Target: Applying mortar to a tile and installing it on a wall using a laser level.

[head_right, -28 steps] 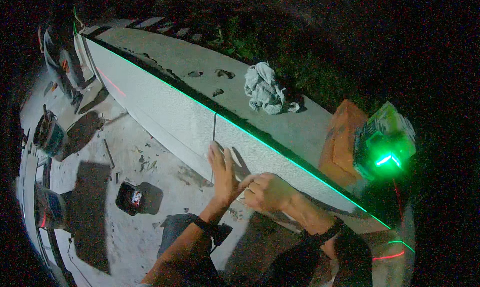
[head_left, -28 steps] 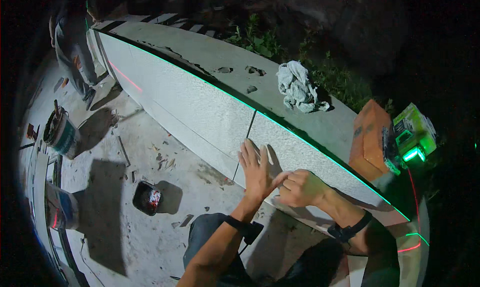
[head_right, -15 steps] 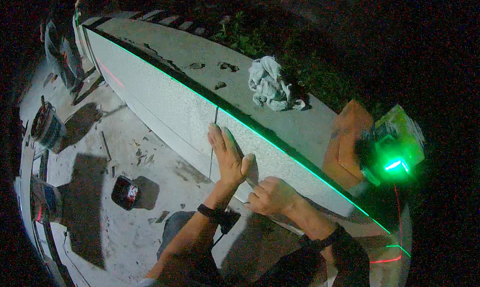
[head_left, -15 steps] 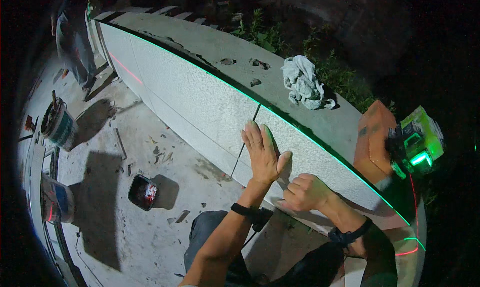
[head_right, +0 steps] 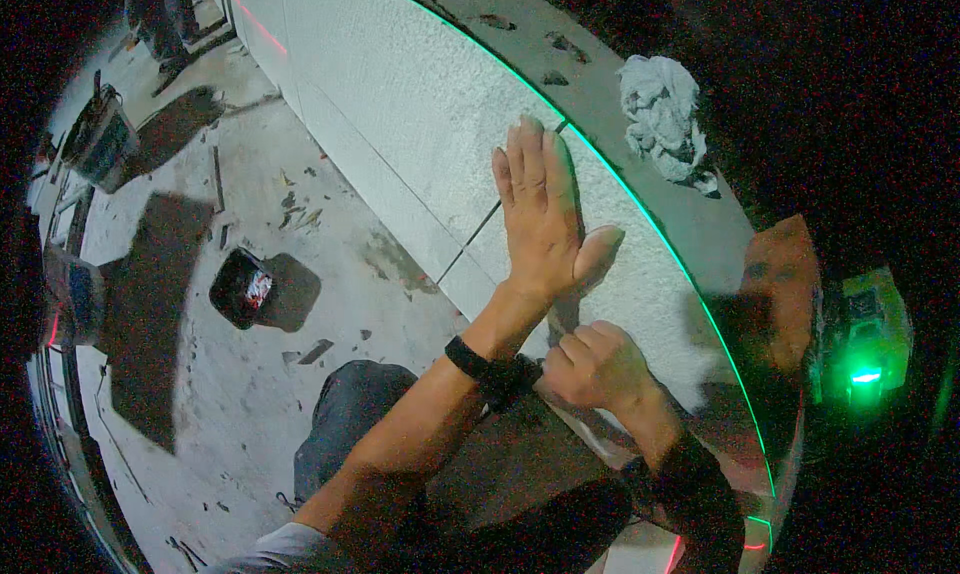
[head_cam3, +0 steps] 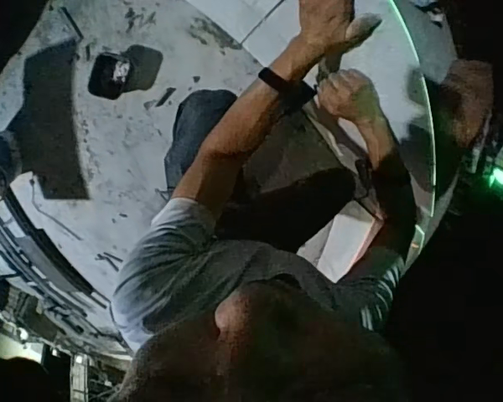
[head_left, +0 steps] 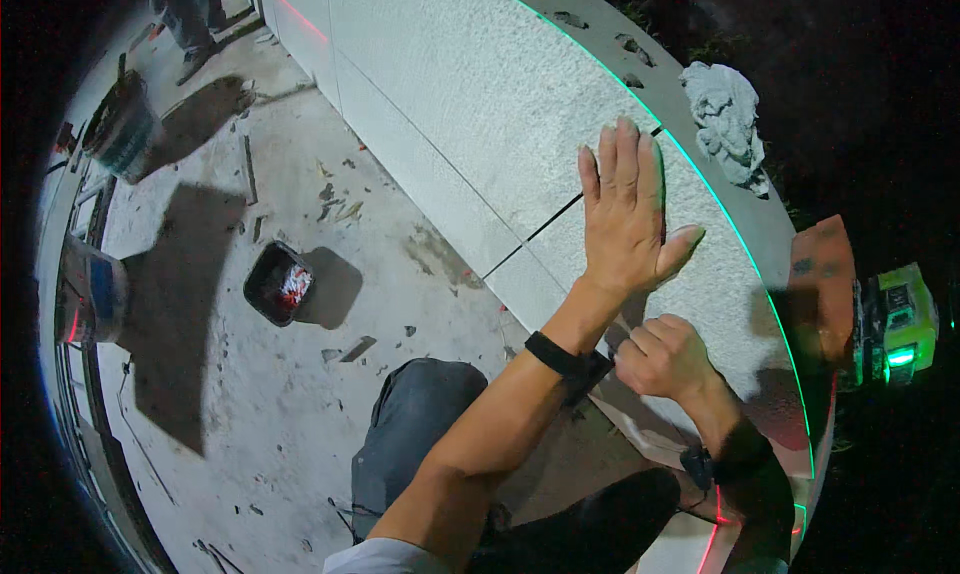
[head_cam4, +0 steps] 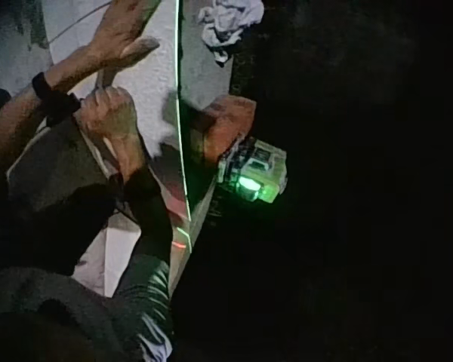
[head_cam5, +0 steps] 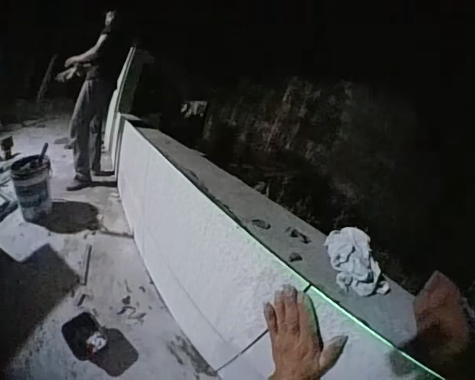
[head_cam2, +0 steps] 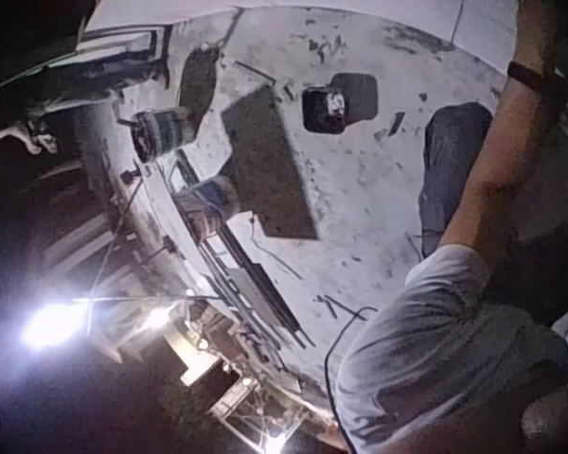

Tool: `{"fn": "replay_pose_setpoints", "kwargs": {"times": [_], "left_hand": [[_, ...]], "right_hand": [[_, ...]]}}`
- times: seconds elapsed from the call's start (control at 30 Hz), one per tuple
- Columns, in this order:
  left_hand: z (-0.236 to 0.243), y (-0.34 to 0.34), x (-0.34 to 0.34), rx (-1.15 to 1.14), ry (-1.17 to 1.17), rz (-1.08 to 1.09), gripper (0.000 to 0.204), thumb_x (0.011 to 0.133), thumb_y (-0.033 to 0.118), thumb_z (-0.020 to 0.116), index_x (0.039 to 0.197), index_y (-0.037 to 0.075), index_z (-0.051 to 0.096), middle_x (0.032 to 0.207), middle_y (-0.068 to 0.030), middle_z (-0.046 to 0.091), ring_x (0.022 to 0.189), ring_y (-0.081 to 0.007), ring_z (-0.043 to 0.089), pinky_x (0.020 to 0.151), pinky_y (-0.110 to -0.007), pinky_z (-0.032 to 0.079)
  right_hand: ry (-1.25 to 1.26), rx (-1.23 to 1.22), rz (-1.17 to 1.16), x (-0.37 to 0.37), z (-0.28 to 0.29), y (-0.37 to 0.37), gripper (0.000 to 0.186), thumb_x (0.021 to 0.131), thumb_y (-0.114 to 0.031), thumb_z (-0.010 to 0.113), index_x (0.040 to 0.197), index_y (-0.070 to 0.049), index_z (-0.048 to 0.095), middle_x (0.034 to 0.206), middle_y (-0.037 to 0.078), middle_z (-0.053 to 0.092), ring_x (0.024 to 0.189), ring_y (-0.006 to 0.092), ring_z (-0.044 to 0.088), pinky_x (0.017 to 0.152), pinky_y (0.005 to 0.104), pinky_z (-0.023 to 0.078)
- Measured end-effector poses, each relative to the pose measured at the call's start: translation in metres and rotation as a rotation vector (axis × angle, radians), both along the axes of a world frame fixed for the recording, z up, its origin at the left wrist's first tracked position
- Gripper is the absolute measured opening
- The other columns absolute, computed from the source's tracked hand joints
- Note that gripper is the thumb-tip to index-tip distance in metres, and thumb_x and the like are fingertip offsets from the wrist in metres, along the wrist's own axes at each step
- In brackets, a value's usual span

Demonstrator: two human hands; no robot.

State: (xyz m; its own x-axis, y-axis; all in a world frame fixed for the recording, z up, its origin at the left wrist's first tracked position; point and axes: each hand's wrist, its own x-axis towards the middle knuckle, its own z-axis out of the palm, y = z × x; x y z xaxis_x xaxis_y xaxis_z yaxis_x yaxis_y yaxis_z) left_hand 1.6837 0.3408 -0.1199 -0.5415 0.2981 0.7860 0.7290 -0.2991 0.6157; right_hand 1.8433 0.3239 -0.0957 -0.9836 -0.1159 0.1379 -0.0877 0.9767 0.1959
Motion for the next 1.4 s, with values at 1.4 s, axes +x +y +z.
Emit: {"fn": "replay_pose_setpoints", "kwargs": {"times": [1.4], "left_hand": [[-0.073,-0.025,0.079,-0.27,-1.294,-0.43,0.09,0.08,0.076,0.041,0.136,0.007,0.033,0.127,-0.0228,0.042,0.108,-0.0296,0.048,0.087,-0.052,0.042]], "right_hand": [[0.452,0.225,-0.086,0.236,-0.008,-0.046,0.015,0.062,-0.02,0.06,0.054,-0.013,0.049,0.057,-0.003,0.049,0.056,0.0145,0.052,0.051,0.0291,0.039]]}}
